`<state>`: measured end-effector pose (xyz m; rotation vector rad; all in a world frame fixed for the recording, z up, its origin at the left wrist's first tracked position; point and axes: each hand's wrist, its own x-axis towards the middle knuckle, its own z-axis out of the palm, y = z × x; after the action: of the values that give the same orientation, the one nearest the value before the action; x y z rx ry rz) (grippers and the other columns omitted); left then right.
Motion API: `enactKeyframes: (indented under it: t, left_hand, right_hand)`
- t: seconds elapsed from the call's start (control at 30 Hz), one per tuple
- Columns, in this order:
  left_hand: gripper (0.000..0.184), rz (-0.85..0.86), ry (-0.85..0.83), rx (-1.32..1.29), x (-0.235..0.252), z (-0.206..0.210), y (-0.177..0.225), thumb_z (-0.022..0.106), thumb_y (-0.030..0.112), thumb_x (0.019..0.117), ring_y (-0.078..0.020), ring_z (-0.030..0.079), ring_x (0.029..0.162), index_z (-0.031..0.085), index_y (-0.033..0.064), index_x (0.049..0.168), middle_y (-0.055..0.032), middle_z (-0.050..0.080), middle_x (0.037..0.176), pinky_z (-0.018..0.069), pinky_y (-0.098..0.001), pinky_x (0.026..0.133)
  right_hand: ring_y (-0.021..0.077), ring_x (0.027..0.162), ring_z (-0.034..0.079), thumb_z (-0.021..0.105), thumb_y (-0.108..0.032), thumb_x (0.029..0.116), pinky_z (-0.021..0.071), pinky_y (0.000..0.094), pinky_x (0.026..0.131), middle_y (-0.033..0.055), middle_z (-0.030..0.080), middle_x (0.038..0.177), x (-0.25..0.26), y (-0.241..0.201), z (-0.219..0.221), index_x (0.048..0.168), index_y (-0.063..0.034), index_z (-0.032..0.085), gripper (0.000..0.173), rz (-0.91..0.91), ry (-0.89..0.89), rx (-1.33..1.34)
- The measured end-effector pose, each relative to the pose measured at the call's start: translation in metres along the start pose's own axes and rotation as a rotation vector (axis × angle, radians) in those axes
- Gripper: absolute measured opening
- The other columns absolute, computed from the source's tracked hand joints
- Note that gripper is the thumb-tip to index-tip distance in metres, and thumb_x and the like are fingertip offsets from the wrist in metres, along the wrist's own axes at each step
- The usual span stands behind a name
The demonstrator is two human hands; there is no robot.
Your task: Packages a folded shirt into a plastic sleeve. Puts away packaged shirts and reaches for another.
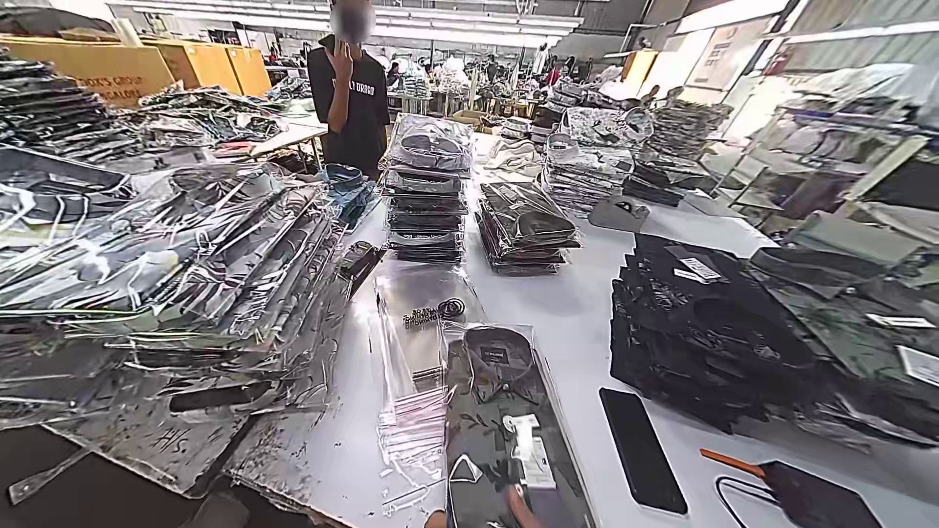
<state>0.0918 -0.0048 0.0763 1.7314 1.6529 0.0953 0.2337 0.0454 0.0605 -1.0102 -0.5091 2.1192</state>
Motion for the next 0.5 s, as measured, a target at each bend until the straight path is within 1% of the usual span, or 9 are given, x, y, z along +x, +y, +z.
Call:
enactKeyframes:
  t: [0.07,0.1,0.17,0.23,0.3,0.37,0.4,0.43,0.5]
  left_hand:
    - [0.053,0.065,0.117,0.037,0.005,0.012,-0.009,0.047,0.045,0.1046,-0.0439,0.067,0.115,0.065,0.0043,0.133,-0.0237,0.067,0.128,0.0503,-0.0647,0.095]
    - [0.057,0.045,0.092,0.04,0.005,0.008,-0.008,0.049,0.048,0.104,-0.0455,0.065,0.116,0.062,0.0025,0.136,-0.0252,0.063,0.134,0.0498,-0.065,0.096]
    - [0.069,-0.021,-0.012,0.073,0.009,-0.006,-0.002,0.048,0.054,0.1024,-0.0479,0.059,0.125,0.054,-0.0006,0.143,-0.0273,0.053,0.146,0.0457,-0.0666,0.101]
    - [0.071,-0.061,-0.014,0.087,0.009,-0.005,0.0,0.051,0.055,0.1013,-0.0474,0.063,0.118,0.05,0.0018,0.148,-0.0265,0.051,0.149,0.05,-0.0649,0.095]
    - [0.069,-0.051,-0.041,0.086,0.009,-0.006,0.0,0.055,0.051,0.1013,-0.0479,0.064,0.116,0.046,0.0055,0.152,-0.026,0.049,0.15,0.0513,-0.0649,0.093]
    - [0.056,0.082,-0.046,0.027,0.001,-0.009,-0.003,0.056,0.036,0.1039,-0.0483,0.063,0.118,0.05,0.0009,0.147,-0.0272,0.052,0.147,0.0495,-0.0653,0.095]
    - [0.048,0.235,0.009,-0.059,-0.006,-0.005,-0.01,0.056,0.024,0.1038,-0.0474,0.064,0.118,0.055,-0.0028,0.143,-0.0285,0.055,0.144,0.0502,-0.0645,0.096]
    - [0.042,0.389,0.025,-0.192,-0.012,0.0,-0.016,0.052,0.016,0.1049,-0.0463,0.063,0.122,0.056,-0.0049,0.142,-0.0293,0.057,0.142,0.0486,-0.0631,0.1]
    - [0.046,0.619,-0.083,-0.467,-0.025,-0.001,-0.02,0.036,0.017,0.1094,-0.0416,0.052,0.137,0.052,-0.0091,0.143,-0.0299,0.051,0.148,0.0367,-0.0543,0.117]
  right_hand:
    - [0.0117,0.086,0.069,0.038,-0.024,0.1106,0.0595,0.0326,0.078,0.0047,0.07,0.097,0.028,-0.002,0.019,0.122,-0.0033,0.056,0.029,-0.035,0.092,-0.134]
    - [0.0115,0.082,0.066,0.043,-0.022,0.1095,0.0574,0.0315,0.073,0.0063,0.068,0.094,0.04,-0.002,0.029,0.119,-0.0007,0.058,0.028,-0.078,0.161,-0.141]
    - [0.0134,0.084,0.069,0.042,-0.02,0.1092,0.0595,0.0329,0.073,0.0082,0.069,0.097,0.053,-0.005,0.037,0.12,-0.0016,0.058,0.026,-0.107,0.121,-0.073]
    - [0.0124,0.086,0.069,0.039,-0.012,0.1091,0.06,0.0318,0.077,0.0061,0.07,0.094,0.057,-0.005,0.038,0.113,-0.002,0.059,0.023,-0.139,0.07,0.049]
    - [0.0123,0.079,0.067,0.044,-0.004,0.1059,0.0588,0.0312,0.074,0.006,0.068,0.087,0.059,-0.012,0.043,0.105,-0.0005,0.059,0.015,-0.175,0.142,0.088]
    - [0.0084,0.087,0.066,0.05,-0.003,0.1038,0.0563,0.0266,0.08,0.0063,0.067,0.097,0.049,-0.023,0.042,0.116,0.0024,0.059,0.016,-0.261,0.112,-0.063]
    - [0.007,0.093,0.064,0.054,-0.002,0.1019,0.0547,0.0254,0.085,0.0076,0.066,0.104,0.041,-0.029,0.044,0.123,0.0051,0.055,0.022,-0.325,0.106,-0.16]
    - [0.0065,0.093,0.065,0.061,0.002,0.0958,0.0552,0.0242,0.085,0.0085,0.067,0.103,0.034,-0.035,0.048,0.122,0.0069,0.055,0.027,-0.418,0.153,-0.244]
    - [0.009,0.1,0.064,0.07,-0.002,0.0899,0.0523,0.0243,0.092,0.0135,0.068,0.107,0.014,-0.05,0.057,0.121,0.0118,0.058,0.036,-0.548,0.254,-0.501]
